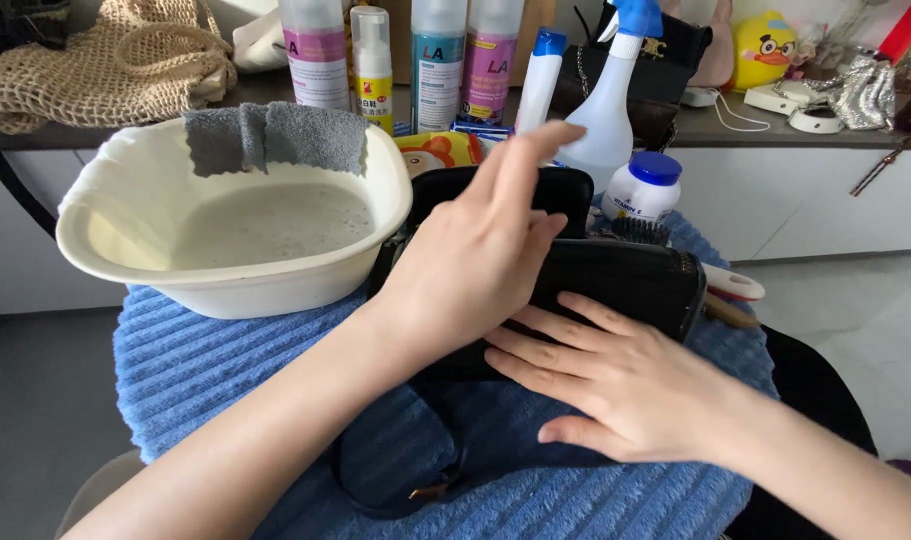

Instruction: Applying cleaning and conditioning cream to a black leather handbag

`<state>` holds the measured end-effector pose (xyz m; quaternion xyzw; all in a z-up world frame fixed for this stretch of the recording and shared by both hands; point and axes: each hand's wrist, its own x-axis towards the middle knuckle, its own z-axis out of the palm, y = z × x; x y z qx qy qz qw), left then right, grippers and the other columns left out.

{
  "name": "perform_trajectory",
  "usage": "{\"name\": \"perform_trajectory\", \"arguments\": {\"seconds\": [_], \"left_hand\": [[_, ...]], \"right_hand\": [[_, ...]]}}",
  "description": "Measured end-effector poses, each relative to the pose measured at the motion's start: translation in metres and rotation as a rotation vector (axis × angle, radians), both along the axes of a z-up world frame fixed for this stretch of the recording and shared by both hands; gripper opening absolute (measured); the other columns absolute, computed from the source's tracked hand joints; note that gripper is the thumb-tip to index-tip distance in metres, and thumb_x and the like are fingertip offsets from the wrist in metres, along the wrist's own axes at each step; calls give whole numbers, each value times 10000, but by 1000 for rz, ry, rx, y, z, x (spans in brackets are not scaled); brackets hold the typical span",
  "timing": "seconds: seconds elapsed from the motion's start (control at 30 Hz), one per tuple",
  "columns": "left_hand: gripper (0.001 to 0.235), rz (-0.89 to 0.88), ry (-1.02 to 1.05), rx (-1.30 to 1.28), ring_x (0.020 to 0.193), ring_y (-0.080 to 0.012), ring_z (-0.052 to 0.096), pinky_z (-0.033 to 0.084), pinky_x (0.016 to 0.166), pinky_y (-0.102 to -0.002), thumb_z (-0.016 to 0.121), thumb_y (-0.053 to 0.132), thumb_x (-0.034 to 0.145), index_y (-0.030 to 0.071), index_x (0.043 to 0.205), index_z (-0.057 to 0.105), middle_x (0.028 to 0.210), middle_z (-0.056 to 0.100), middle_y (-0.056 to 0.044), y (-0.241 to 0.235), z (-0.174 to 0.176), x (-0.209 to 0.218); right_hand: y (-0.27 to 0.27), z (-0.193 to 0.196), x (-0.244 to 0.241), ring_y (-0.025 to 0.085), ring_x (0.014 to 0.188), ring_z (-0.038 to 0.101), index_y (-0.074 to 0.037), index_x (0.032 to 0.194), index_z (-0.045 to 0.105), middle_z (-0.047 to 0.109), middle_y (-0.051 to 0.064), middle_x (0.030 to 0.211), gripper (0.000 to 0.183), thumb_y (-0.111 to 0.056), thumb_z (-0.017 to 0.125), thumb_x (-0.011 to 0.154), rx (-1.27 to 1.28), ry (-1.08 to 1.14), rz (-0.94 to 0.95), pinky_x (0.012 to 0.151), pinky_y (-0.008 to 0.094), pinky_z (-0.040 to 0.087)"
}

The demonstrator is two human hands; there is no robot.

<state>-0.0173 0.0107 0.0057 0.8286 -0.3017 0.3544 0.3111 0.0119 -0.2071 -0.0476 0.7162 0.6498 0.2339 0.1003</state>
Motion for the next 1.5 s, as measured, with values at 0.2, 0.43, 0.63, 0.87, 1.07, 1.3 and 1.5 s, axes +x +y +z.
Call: {"name": "perform_trajectory", "arguments": {"seconds": [0.2, 0.43, 0.63, 0.87, 1.07, 1.3, 1.5], "left_hand": [[425, -246, 91, -359, 1380, -292, 549, 680, 974, -336, 536, 106, 1047, 79, 1370, 261, 1486, 391, -144, 12, 7, 6], [486, -371, 328, -607, 1037, -210, 777, 561, 1006, -315, 552, 351, 1009, 187, 1387, 296, 1375, 594, -233, 18, 13, 9], [584, -406, 556, -754, 1183, -259, 739, 442, 1117, -490, 535, 462, 922, 214, 1402, 313, 1422, 612, -166, 23, 21, 4], [646, -434, 771, -865, 1243, -304, 713, 451, 1146, -503, 554, 496, 830, 241, 1387, 349, 1376, 565, -90, 28, 32, -2], [592, -474, 767, -861, 1261, -298, 690, 393, 1146, -544, 559, 499, 857, 273, 1367, 361, 1453, 549, -117, 33, 27, 5], [591, -527, 754, -849, 1304, -341, 660, 391, 1152, -591, 562, 495, 882, 263, 1383, 352, 1509, 529, -173, 35, 25, 6], [513, -626, 761, -932, 1302, -374, 667, 424, 1162, -596, 590, 451, 911, 255, 1334, 378, 1425, 555, -78, 36, 23, 5]], "right_hand": [[-16, 7, 16, 194, 1482, 403, -315, 1563, 430, 446, -14, 1615, 679, -633, 462, 963, 28, -259, -52, 1203, 409, 272], [18, 13, 15, 240, 1498, 392, -269, 1587, 395, 421, 27, 1636, 768, -688, 456, 946, 77, -309, -110, 1204, 440, 285], [64, 14, 12, 248, 1509, 366, -164, 1587, 395, 452, 42, 1612, 833, -712, 450, 963, 46, -169, 8, 1194, 470, 285], [76, 14, -1, 251, 1533, 321, -127, 1582, 392, 408, 66, 1638, 779, -655, 405, 1010, -28, -61, 139, 1236, 453, 215], [44, 18, 7, 166, 1487, 397, -246, 1571, 426, 450, -30, 1615, 697, -617, 462, 982, 30, -143, 25, 1204, 404, 268], [-12, 0, -5, 241, 1535, 367, -79, 1569, 425, 429, 112, 1643, 844, -635, 415, 934, 185, -356, -362, 1270, 423, 237], [-27, 4, -33, 184, 1495, 515, -81, 1483, 613, 589, 74, 1588, 851, -663, 467, 879, 222, -596, -631, 1258, 362, 398]]}}
